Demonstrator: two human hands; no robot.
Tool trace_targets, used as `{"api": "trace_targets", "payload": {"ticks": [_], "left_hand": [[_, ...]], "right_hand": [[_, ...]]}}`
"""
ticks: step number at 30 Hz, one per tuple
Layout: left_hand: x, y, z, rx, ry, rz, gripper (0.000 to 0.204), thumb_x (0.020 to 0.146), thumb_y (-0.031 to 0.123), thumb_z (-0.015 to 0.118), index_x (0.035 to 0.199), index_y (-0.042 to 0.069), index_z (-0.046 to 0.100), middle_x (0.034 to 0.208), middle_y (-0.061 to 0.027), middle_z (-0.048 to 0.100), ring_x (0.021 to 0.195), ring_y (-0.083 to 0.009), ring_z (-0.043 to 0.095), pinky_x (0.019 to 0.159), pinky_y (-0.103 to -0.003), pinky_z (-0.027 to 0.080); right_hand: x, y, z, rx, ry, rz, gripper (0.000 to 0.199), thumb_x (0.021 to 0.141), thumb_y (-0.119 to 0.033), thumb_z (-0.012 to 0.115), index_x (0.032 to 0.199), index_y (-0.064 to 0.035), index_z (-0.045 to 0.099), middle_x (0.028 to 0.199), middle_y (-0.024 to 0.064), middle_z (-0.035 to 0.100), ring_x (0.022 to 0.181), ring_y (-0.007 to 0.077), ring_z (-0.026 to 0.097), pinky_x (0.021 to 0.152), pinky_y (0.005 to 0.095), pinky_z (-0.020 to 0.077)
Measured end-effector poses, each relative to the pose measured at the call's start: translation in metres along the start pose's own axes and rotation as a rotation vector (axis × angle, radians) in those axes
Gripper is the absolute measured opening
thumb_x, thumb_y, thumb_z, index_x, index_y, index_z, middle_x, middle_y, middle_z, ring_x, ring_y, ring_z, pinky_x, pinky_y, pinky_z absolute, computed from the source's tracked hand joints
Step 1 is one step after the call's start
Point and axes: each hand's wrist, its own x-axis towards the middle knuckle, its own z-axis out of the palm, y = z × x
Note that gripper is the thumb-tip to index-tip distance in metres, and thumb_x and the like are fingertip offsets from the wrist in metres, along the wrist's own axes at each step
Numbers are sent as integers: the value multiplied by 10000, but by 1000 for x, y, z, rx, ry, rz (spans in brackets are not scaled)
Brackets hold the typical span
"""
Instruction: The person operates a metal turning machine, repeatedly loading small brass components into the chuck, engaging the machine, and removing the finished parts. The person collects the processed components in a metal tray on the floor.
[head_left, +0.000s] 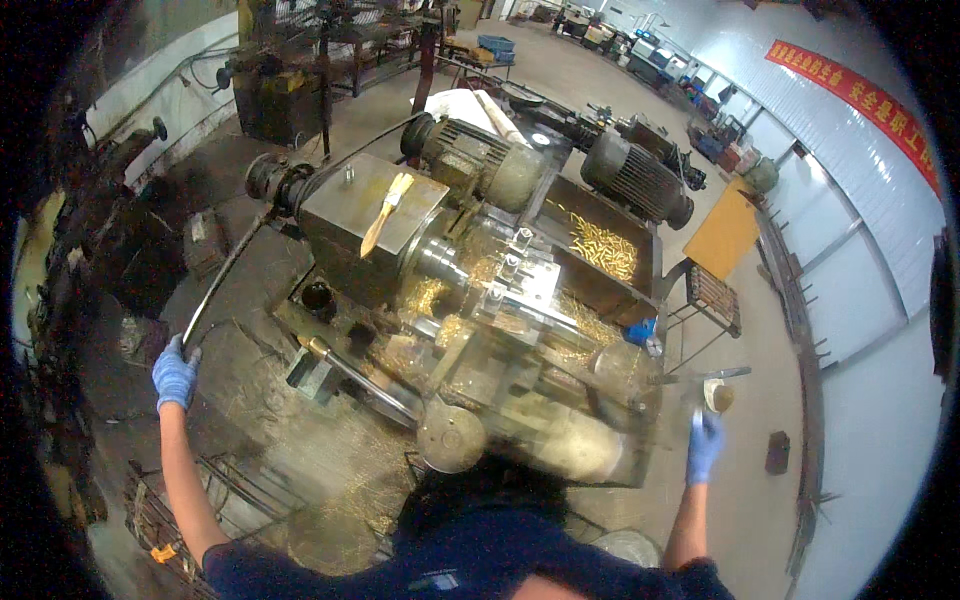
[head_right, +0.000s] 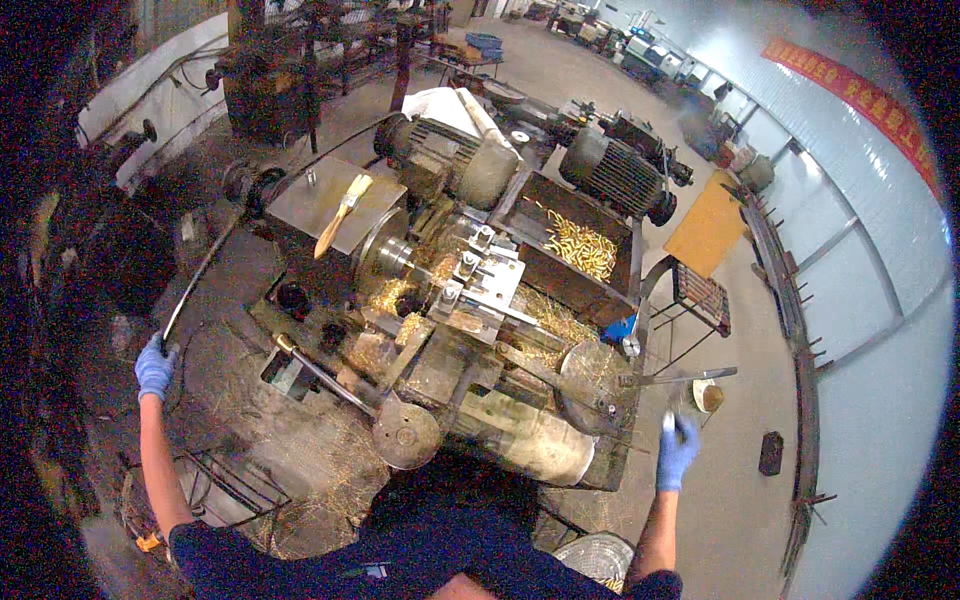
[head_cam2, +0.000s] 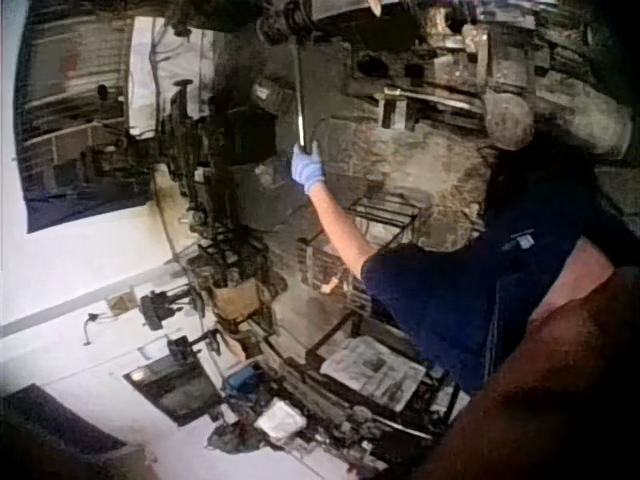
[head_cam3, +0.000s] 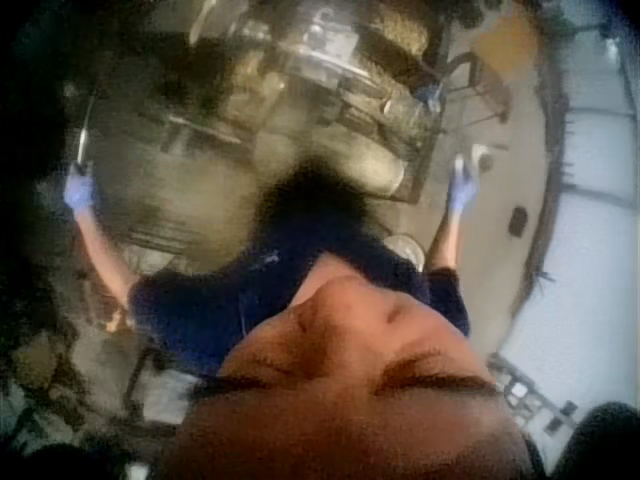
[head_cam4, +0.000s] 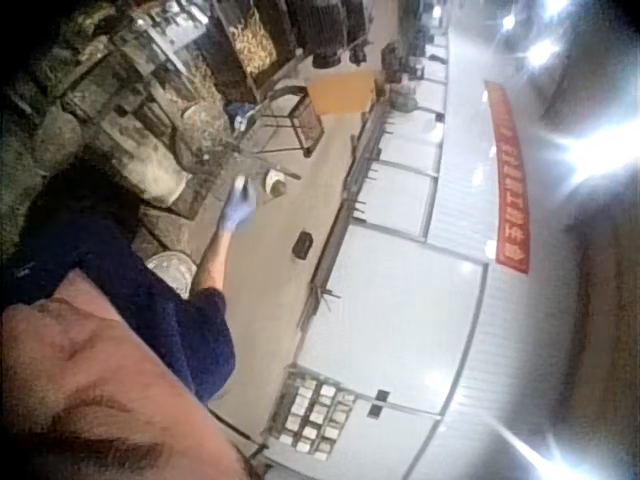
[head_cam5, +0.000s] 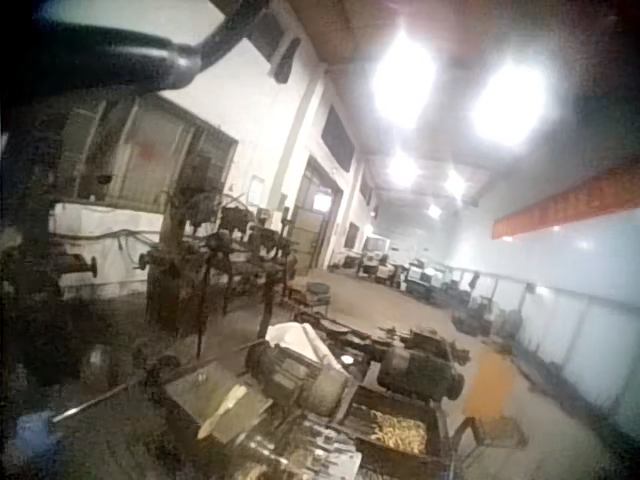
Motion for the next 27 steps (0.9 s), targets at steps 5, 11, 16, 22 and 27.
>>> {"api": "trace_targets", "payload": {"ticks": [5,11,16,22,27], "left_hand": [[37,-23,33,58,-205,-198,347,740,310,641,957,43,597,976,-206,599,925,-367,569,779,-435,454],[41,-22,25,104,-209,-264,315,737,275,637,953,47,607,972,-190,608,927,-352,576,795,-421,460],[27,-11,32,77,-110,-227,286,738,280,640,948,86,631,962,-164,620,897,-333,590,782,-405,467],[18,-20,36,103,-9,-154,251,752,303,612,864,78,619,910,-158,619,863,-346,589,738,-421,472],[35,-14,32,98,-9,-187,239,708,228,635,871,53,623,899,-191,617,849,-367,592,747,-431,471]], "right_hand": [[-73,145,-76,-863,-484,293,346,652,-277,694,865,-5,678,764,164,662,681,220,635,637,324,485],[-12,51,-29,-387,-290,125,277,708,-244,679,817,10,669,710,140,656,642,179,630,626,306,484],[49,-148,84,69,-380,-156,309,719,-240,723,903,0,657,792,84,653,681,130,597,649,252,473],[25,-339,212,43,-537,-964,274,654,-368,650,776,-126,685,767,127,607,720,308,572,681,405,451],[13,-383,284,-405,-882,-1041,369,690,-429,572,784,-92,690,767,139,634,787,297,597,738,401,448]]}}
